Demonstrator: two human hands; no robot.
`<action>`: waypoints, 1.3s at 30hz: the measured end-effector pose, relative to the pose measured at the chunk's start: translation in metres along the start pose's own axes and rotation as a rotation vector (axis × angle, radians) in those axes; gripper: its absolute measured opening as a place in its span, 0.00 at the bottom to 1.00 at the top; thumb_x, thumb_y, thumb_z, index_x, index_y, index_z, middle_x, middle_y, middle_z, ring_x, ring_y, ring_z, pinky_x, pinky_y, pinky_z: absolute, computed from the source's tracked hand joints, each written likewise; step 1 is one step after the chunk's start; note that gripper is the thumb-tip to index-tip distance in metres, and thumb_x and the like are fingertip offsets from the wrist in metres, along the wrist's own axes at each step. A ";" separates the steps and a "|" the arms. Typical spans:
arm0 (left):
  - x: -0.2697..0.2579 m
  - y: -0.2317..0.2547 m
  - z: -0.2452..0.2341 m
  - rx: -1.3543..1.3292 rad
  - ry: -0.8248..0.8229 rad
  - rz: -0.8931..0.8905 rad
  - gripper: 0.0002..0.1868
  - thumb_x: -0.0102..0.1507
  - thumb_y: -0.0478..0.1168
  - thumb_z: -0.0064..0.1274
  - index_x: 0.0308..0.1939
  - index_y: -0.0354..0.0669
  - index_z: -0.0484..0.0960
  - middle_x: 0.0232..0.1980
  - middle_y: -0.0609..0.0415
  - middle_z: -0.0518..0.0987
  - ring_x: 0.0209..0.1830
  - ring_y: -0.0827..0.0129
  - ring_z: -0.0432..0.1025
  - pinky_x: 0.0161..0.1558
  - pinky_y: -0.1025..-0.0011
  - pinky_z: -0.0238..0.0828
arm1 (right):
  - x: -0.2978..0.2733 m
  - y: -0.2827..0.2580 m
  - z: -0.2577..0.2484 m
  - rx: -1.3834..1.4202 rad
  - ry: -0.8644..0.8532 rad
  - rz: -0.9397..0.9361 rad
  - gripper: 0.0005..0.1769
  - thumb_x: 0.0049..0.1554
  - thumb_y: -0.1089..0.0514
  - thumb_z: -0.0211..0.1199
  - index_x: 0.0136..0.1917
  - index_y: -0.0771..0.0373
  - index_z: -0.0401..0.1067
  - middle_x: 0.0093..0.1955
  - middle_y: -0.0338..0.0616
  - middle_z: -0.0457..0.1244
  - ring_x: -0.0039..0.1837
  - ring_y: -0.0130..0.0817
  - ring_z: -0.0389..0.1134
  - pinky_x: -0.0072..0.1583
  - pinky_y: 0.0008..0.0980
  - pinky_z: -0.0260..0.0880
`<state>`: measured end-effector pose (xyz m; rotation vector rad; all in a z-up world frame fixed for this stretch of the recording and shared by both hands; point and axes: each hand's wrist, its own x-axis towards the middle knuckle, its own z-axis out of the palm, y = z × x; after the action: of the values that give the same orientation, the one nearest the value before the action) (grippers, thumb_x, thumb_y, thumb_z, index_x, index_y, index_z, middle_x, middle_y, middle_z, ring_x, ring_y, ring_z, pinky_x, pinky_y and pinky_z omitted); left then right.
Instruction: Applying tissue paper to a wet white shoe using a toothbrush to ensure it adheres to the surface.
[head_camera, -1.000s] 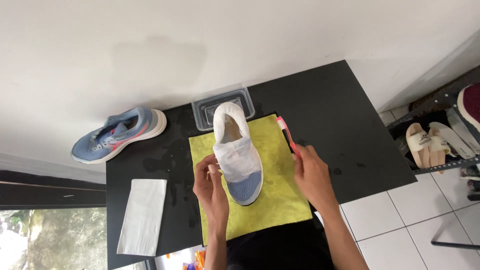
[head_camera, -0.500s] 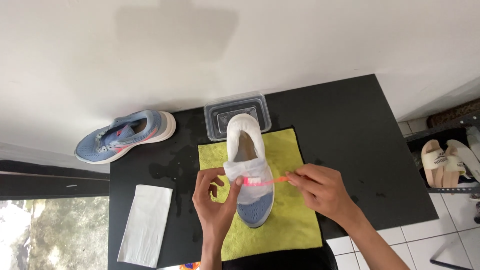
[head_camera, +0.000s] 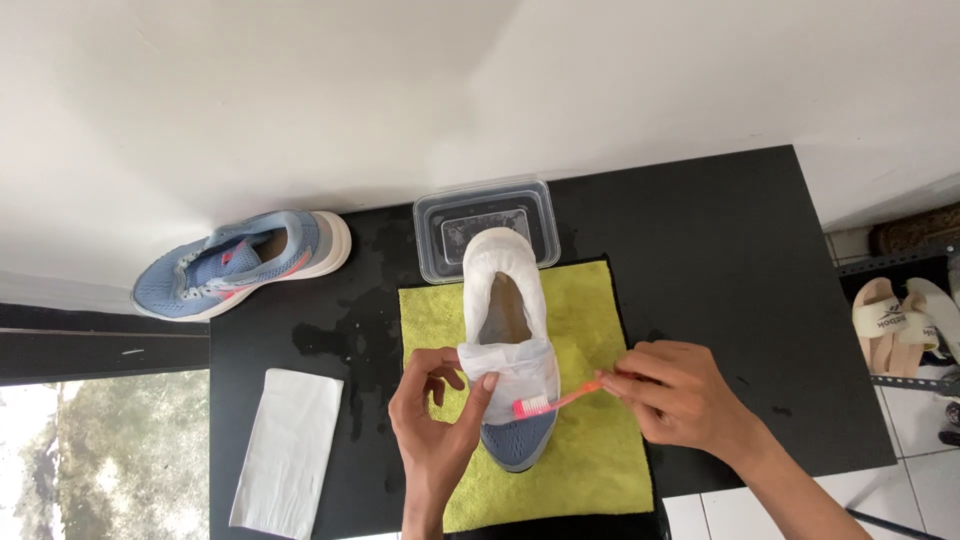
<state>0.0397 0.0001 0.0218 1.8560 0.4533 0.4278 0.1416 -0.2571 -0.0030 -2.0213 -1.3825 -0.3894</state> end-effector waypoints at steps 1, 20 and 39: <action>0.001 0.000 0.000 -0.001 0.001 -0.001 0.13 0.58 0.45 0.67 0.40 0.47 0.80 0.35 0.62 0.79 0.29 0.77 0.67 0.31 0.74 0.61 | -0.003 0.001 0.001 0.000 -0.001 -0.001 0.06 0.57 0.65 0.66 0.47 0.57 0.78 0.37 0.37 0.64 0.32 0.29 0.62 0.35 0.26 0.65; 0.005 -0.001 -0.010 -0.062 -0.074 0.040 0.10 0.62 0.44 0.61 0.43 0.45 0.81 0.37 0.60 0.81 0.30 0.76 0.69 0.31 0.76 0.63 | -0.007 -0.032 0.025 -0.017 0.096 0.036 0.05 0.57 0.66 0.65 0.47 0.58 0.76 0.38 0.41 0.63 0.33 0.29 0.64 0.35 0.26 0.68; 0.002 -0.013 -0.037 -0.133 -0.276 0.213 0.11 0.61 0.44 0.64 0.46 0.47 0.87 0.39 0.59 0.80 0.31 0.75 0.70 0.26 0.76 0.61 | -0.077 -0.054 0.009 -0.069 0.318 0.084 0.11 0.56 0.60 0.49 0.36 0.54 0.70 0.41 0.44 0.66 0.34 0.31 0.69 0.36 0.34 0.74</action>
<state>0.0216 0.0346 0.0208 1.8057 0.0391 0.3283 0.0603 -0.2940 -0.0348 -1.9617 -1.0992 -0.6960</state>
